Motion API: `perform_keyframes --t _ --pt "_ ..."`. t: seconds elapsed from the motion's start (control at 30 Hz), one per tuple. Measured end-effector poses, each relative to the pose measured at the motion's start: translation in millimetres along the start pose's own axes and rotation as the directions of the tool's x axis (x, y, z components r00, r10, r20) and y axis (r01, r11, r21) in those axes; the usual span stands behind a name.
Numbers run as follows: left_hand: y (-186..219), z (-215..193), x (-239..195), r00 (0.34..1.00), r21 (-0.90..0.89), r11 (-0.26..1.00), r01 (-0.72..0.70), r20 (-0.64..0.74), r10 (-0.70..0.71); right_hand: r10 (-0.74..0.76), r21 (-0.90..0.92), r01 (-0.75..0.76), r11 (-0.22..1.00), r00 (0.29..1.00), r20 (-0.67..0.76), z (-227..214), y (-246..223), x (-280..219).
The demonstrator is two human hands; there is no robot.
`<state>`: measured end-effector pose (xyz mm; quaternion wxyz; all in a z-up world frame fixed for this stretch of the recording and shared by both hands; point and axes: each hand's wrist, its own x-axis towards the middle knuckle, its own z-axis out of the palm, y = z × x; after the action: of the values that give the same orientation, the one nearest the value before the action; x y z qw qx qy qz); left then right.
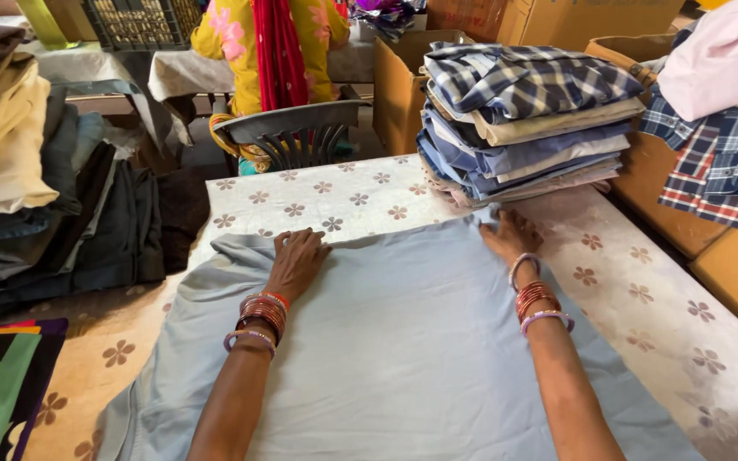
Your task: The person picks up a light blue shirt, shakes it out, and lays it flat on a patterned table. They smooth the fabric with both hands, fold the sleeves inward, fold the sides over, and roll the shirt into a compact bundle, then set it on a stack of folded clothes and begin laying out another garment.
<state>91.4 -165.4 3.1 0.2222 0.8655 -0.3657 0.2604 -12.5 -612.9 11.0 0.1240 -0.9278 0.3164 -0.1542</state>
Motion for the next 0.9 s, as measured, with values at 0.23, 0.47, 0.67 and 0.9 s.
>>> perform_keyframes --t 0.23,0.47,0.67,0.9 --pt "2 -14 5 0.930 -0.149 0.936 0.320 0.238 -0.280 -0.004 0.246 0.028 0.969 0.995 -0.096 10 7 1" --pt "-9 13 15 0.959 -0.029 0.965 0.261 0.122 -0.256 -0.060 0.436 0.227 0.871 0.929 -0.366 12 9 7" --pt "3 12 22 0.933 0.233 0.922 0.310 0.114 -0.342 -0.038 0.198 0.115 0.973 0.933 -0.359 10 13 9" --pt "15 -2 19 0.993 0.173 0.978 0.119 -0.036 -0.114 -0.228 -0.160 0.163 0.973 0.733 -0.640 -19 -18 -15"
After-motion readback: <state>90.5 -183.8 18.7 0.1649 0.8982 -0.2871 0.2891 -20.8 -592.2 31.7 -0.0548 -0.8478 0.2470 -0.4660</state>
